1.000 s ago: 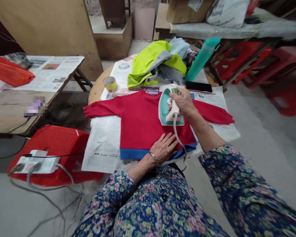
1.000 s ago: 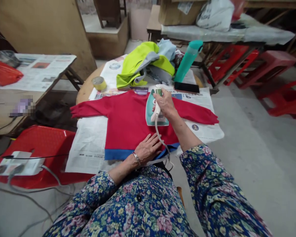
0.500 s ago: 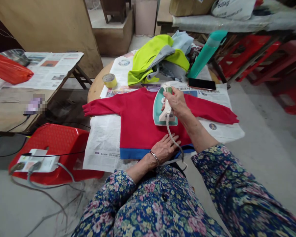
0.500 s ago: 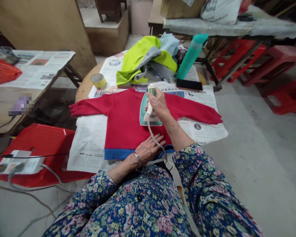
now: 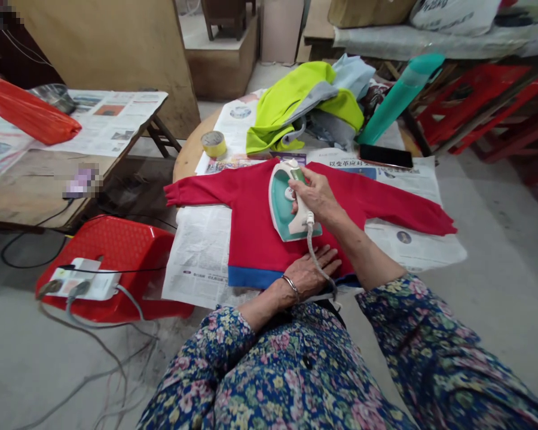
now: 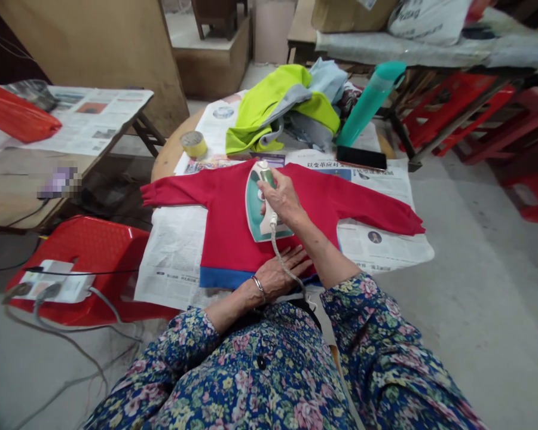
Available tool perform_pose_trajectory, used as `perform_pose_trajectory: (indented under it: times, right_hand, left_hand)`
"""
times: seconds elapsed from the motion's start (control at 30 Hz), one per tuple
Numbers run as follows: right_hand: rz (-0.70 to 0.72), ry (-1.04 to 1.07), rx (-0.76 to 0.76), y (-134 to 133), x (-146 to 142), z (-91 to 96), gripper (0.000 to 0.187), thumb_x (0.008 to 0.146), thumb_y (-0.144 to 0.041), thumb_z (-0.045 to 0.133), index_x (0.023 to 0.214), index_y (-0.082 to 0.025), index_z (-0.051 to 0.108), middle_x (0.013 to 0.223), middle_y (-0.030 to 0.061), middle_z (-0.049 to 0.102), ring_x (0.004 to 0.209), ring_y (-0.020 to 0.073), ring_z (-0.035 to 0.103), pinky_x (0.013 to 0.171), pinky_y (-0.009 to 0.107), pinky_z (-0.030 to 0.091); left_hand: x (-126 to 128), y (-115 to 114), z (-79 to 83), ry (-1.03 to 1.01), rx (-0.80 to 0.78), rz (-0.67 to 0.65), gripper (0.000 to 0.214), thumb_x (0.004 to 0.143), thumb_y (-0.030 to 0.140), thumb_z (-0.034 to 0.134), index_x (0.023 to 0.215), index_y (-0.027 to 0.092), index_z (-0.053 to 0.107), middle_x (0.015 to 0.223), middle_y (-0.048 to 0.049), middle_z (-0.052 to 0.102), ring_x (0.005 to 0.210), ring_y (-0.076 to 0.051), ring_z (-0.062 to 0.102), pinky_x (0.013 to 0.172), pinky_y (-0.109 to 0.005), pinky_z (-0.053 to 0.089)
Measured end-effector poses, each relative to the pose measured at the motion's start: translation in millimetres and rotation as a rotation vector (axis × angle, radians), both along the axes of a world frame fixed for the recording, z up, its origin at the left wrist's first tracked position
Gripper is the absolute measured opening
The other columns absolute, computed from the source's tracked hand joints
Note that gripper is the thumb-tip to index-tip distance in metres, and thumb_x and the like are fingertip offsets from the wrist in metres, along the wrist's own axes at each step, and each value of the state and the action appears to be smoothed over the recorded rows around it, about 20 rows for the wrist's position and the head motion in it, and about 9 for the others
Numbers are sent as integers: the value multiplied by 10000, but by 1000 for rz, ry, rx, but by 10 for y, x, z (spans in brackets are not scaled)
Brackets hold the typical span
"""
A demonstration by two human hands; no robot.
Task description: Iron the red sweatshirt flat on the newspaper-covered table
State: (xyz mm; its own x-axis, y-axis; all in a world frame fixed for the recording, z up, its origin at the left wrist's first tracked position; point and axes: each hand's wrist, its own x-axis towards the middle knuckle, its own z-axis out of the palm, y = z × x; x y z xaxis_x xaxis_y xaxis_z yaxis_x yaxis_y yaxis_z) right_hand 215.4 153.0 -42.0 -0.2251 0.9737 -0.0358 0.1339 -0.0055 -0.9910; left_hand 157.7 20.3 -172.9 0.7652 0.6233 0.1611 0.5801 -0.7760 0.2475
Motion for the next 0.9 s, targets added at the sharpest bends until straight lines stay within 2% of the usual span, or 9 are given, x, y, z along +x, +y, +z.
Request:
perform_pose_trajectory:
  times: [0.1,0.17,0.27,0.37,0.47,0.53,0.7,0.83,0.9]
  right_hand:
    - [-78,4,14,63,-18,-61,310,912,-419,829,1115,-276,644,716,-47,571,448,145,581,379,239,469]
    - [-79,8,0,65,-16,-55,319,917,-423,828,1136,-279,647,729,-38,585,459,149,587,383,243,485]
    - [7,0,-39,2,1,26,333,918,-385,813,1205,-270,690,698,-37,611,435,153,577,357,245,468]
    - [124,-11,-95,-93,-2,128,427,894,-299,789,1314,-234,738,648,-46,631,410,158,571,342,250,458]
    - [214,-14,-146,-153,-48,179,549,857,-250,782,1403,-200,750,635,-53,658,403,152,566,350,255,473]
    - [227,-12,-150,-151,-84,174,533,849,-257,797,1378,-207,758,630,-62,654,396,141,552,350,247,471]
    - [88,-5,-41,-23,-105,69,300,887,-349,844,1147,-258,725,672,-41,630,418,139,577,338,227,432]
    - [-29,-10,-3,71,-82,-20,318,948,-437,807,1199,-286,683,699,-35,604,466,152,609,375,236,483]
    - [-36,-14,-18,70,-70,-15,328,957,-423,795,1235,-287,685,694,-37,593,462,156,603,372,240,480]
  left_hand:
    - [8,18,-33,-6,10,-12,519,1139,208,530,1645,115,601,1736,-228,590,1700,-313,473,1380,-522,459]
    - [19,29,-64,-24,12,-16,524,1128,199,555,1643,113,604,1730,-234,594,1694,-308,483,1383,-517,453]
    - [41,33,-96,-43,15,0,507,1143,242,555,1634,127,615,1731,-226,597,1687,-301,494,1386,-520,443]
    - [55,26,-93,-11,10,17,504,1176,294,493,1646,154,610,1749,-191,589,1700,-299,475,1383,-517,448]
    - [48,21,-75,44,-12,15,523,1169,248,485,1678,173,580,1795,-156,543,1722,-278,437,1398,-490,429]
    - [36,22,-77,55,-21,23,540,1154,217,503,1690,186,565,1815,-140,518,1733,-262,415,1409,-475,412]
    - [25,38,-145,-26,-19,31,534,1123,248,588,1655,205,602,1780,-150,561,1720,-267,441,1402,-495,426]
    - [58,45,-188,-59,-16,26,534,1111,245,601,1641,178,617,1752,-189,583,1699,-304,476,1384,-551,449]
    - [70,44,-187,-56,-19,37,526,1112,217,579,1634,171,624,1750,-195,583,1697,-308,480,1377,-566,458]
